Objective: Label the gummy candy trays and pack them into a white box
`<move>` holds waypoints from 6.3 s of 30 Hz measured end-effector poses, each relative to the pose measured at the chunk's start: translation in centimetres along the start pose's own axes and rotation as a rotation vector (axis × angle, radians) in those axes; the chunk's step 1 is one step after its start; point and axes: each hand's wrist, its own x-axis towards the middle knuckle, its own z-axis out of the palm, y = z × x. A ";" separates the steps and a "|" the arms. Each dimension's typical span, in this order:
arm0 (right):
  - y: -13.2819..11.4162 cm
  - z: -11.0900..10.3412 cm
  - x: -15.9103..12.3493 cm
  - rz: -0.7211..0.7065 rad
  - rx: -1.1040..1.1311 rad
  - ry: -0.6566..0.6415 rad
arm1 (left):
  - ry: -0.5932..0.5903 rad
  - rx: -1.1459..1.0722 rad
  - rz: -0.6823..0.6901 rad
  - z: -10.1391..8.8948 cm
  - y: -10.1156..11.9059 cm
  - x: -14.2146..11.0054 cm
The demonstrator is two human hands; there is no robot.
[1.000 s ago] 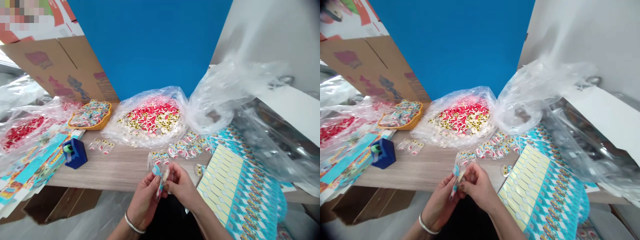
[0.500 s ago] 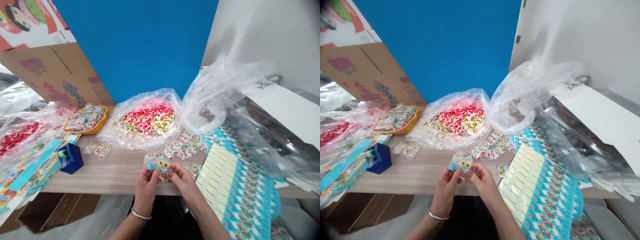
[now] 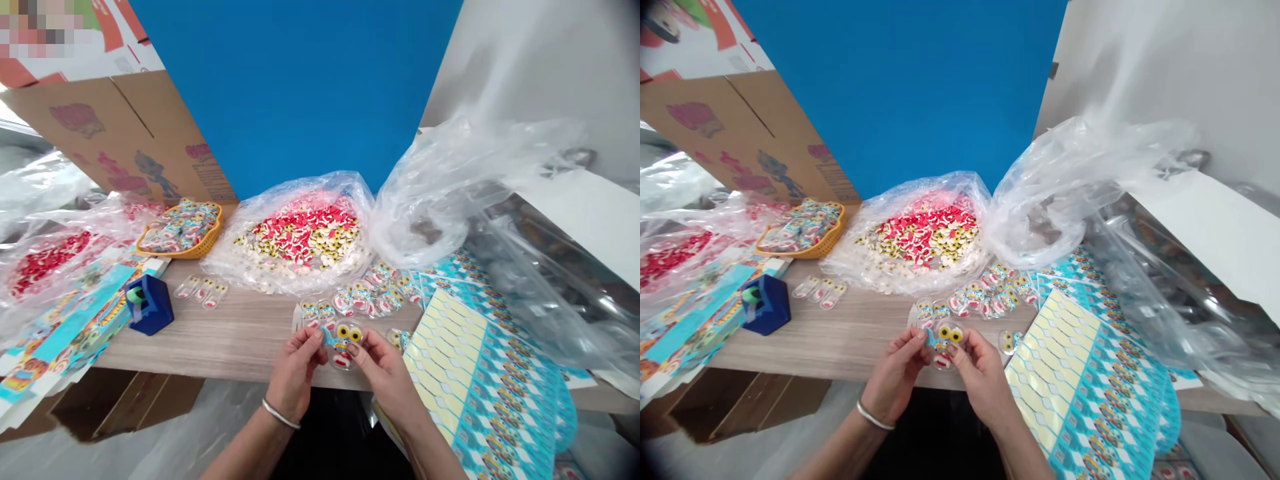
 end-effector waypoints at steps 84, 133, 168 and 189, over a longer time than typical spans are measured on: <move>3.1 -13.5 -12.9 -0.056 -0.049 0.530 | -0.093 0.380 0.032 -5.7 -0.1 1.4; -5.9 -4.1 -11.9 -0.284 -1.140 -0.122 | -0.854 1.501 1.013 1.1 4.3 -4.9; -1.2 -12.9 0.3 -0.149 -1.308 0.052 | -0.619 1.354 0.324 -8.3 6.5 -0.6; -0.7 -15.3 -6.0 -0.206 -1.085 0.535 | -0.420 0.557 -0.217 5.3 -8.9 0.4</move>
